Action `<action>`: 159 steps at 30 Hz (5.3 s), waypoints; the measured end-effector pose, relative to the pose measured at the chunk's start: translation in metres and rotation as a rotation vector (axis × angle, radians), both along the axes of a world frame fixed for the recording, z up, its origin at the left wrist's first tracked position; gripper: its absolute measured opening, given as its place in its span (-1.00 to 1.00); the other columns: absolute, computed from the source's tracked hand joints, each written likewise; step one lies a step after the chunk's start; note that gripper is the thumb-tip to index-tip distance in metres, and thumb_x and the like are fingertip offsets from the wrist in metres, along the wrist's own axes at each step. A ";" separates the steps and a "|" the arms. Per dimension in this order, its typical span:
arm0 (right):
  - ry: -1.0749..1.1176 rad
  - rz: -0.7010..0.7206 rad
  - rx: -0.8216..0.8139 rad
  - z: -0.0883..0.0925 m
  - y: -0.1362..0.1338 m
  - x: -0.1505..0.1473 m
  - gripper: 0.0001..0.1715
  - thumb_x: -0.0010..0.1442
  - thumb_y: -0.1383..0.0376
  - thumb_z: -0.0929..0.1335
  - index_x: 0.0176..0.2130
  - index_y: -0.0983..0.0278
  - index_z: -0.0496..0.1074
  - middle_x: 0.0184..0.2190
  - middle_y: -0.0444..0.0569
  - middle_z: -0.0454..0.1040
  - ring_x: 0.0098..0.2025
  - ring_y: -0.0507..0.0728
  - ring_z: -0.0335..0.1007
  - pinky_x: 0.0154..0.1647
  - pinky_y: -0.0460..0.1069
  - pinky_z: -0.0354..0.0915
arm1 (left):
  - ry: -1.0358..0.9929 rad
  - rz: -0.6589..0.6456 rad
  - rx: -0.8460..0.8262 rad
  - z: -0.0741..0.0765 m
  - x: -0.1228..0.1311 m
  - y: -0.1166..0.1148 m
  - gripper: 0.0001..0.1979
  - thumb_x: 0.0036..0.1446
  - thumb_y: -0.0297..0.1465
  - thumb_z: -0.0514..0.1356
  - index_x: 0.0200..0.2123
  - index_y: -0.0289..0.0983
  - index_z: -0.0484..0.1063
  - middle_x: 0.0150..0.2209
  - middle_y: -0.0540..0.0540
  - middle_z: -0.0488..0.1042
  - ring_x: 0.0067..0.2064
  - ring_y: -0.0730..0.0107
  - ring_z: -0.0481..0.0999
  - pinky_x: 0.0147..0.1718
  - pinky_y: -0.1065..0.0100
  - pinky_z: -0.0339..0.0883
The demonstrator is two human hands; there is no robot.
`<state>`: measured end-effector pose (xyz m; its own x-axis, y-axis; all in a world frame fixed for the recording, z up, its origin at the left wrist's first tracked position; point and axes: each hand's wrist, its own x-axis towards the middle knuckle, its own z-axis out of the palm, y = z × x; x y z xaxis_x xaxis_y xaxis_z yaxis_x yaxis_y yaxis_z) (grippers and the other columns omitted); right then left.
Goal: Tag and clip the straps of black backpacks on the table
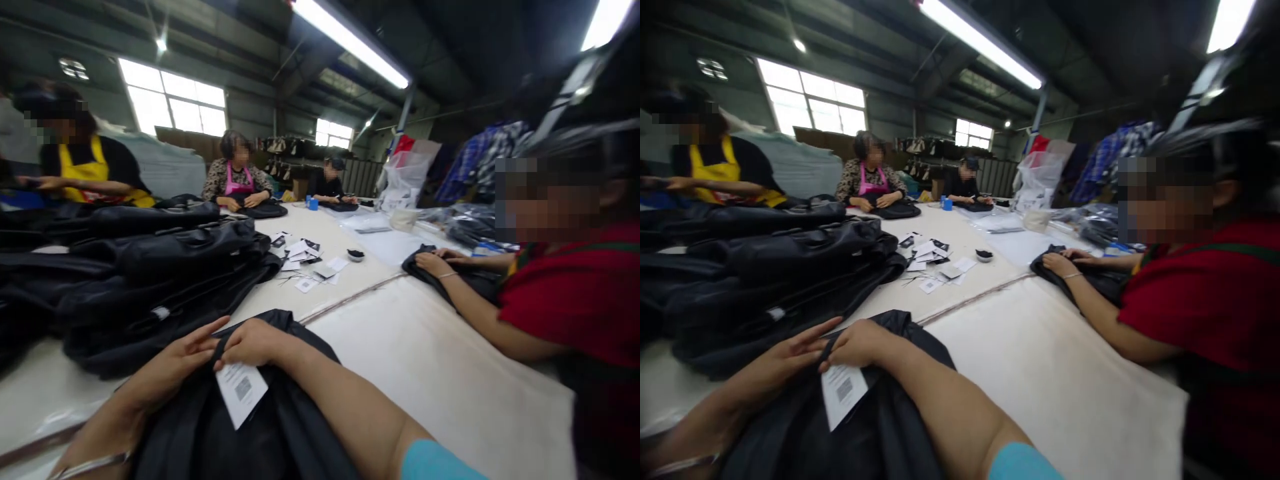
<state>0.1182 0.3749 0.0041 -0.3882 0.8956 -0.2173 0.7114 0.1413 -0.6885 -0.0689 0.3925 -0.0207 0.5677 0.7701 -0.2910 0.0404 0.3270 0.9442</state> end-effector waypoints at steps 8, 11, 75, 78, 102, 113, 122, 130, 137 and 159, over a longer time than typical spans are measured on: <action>-0.052 0.080 0.050 -0.002 0.005 0.000 -0.77 0.05 0.18 0.41 -0.26 0.18 0.61 -0.38 -0.20 0.57 -0.33 0.03 0.44 -0.51 -0.19 0.20 | 0.012 -0.056 -0.011 -0.015 -0.003 0.013 -0.30 -0.11 -0.26 0.41 0.15 -0.05 0.35 -0.03 -0.06 0.54 -0.01 0.00 0.51 -0.02 0.12 0.42; 0.009 0.075 0.030 -0.002 -0.001 -0.001 -0.77 0.05 0.20 0.41 -0.26 0.18 0.62 -0.39 -0.20 0.57 -0.38 0.00 0.43 -0.52 -0.20 0.20 | -0.039 -0.085 0.021 -0.007 -0.002 0.006 -0.40 -0.07 -0.29 0.39 0.10 -0.09 0.41 0.03 -0.10 0.50 0.06 0.02 0.46 0.04 0.12 0.36; 0.695 -0.095 -0.418 -0.017 -0.004 0.009 -0.67 -0.04 0.16 0.48 -0.36 0.39 0.50 -0.61 -0.14 0.44 -0.63 -0.05 0.27 -0.61 -0.15 0.14 | 0.765 0.534 1.087 0.011 -0.015 -0.002 -0.88 0.13 -0.43 0.07 -0.28 -0.25 0.40 -0.27 -0.15 0.50 -0.24 0.27 0.49 -0.22 0.31 0.32; 0.734 -0.073 -0.434 -0.017 -0.004 0.010 -0.61 -0.06 0.12 0.50 -0.36 0.40 0.49 -0.59 -0.13 0.46 -0.62 -0.05 0.28 -0.62 -0.15 0.14 | 0.422 0.611 0.728 0.012 -0.008 0.000 -0.93 0.08 -0.41 0.08 -0.33 -0.25 0.34 -0.37 -0.10 0.53 -0.31 0.29 0.54 -0.30 0.32 0.38; 1.334 -0.142 -0.726 -0.002 0.000 0.011 -0.53 -0.01 0.45 0.37 -0.05 0.31 0.30 -0.52 -0.17 0.38 -0.67 -0.09 0.15 -0.75 -0.25 -0.02 | -0.108 0.204 0.360 0.044 -0.014 -0.019 -0.05 -0.05 -0.31 0.36 0.34 -0.02 -0.07 0.13 -0.23 0.40 -0.16 0.31 0.52 -0.21 0.28 0.41; 1.413 -0.191 -0.744 0.000 0.001 0.004 -0.35 0.28 -0.14 0.08 -0.20 0.33 0.38 -0.49 -0.03 0.47 -0.57 0.04 0.32 -0.56 -0.07 0.25 | 0.206 0.383 0.768 0.030 0.013 -0.014 -0.68 0.05 -0.13 0.25 -0.22 -0.19 0.59 -0.28 -0.07 0.57 -0.18 0.18 0.51 -0.12 0.27 0.36; 0.690 -0.348 0.455 0.006 -0.010 0.003 -0.62 0.20 0.03 0.31 -0.24 0.27 0.49 -0.37 -0.04 0.45 -0.28 0.10 0.35 -0.20 -0.03 0.31 | 0.083 0.461 0.487 0.021 0.015 -0.011 -0.60 0.11 -0.11 0.20 -0.16 -0.31 0.50 -0.45 -0.04 0.52 -0.38 0.32 0.47 -0.38 0.36 0.33; 0.592 -0.436 0.513 0.003 -0.015 -0.004 -0.62 0.29 0.09 0.19 -0.15 0.28 0.41 -0.32 -0.02 0.50 -0.31 0.11 0.40 -0.29 -0.05 0.30 | 0.431 0.283 0.884 0.029 0.027 -0.024 -0.72 0.22 -0.21 0.08 -0.24 -0.28 0.47 -0.28 -0.17 0.54 -0.26 0.21 0.49 -0.23 0.27 0.30; 0.539 -0.572 0.632 0.001 -0.011 0.001 -0.66 0.25 0.12 0.23 -0.25 0.29 0.44 -0.39 -0.02 0.51 -0.37 0.11 0.40 -0.38 -0.06 0.28 | 0.053 0.209 0.457 0.035 0.006 -0.022 -0.59 0.05 -0.31 0.26 -0.02 -0.35 0.44 -0.24 -0.18 0.57 -0.32 0.36 0.49 -0.28 0.33 0.36; 0.224 -0.173 0.719 0.001 -0.022 -0.008 -0.67 0.30 0.21 0.20 -0.45 0.25 0.34 -0.53 -0.12 0.37 -0.47 0.04 0.23 -0.43 -0.08 0.06 | 0.321 0.387 0.920 0.055 0.009 -0.034 0.28 -0.22 -0.35 0.46 0.37 -0.06 -0.39 -0.02 -0.13 0.53 -0.31 0.35 0.50 -0.30 0.33 0.38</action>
<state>0.1098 0.3532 0.0052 -0.1962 0.8388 0.5078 0.6188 0.5077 -0.5994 -0.0597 0.3587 0.0342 0.2353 0.8833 0.4055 0.3789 -0.4676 0.7986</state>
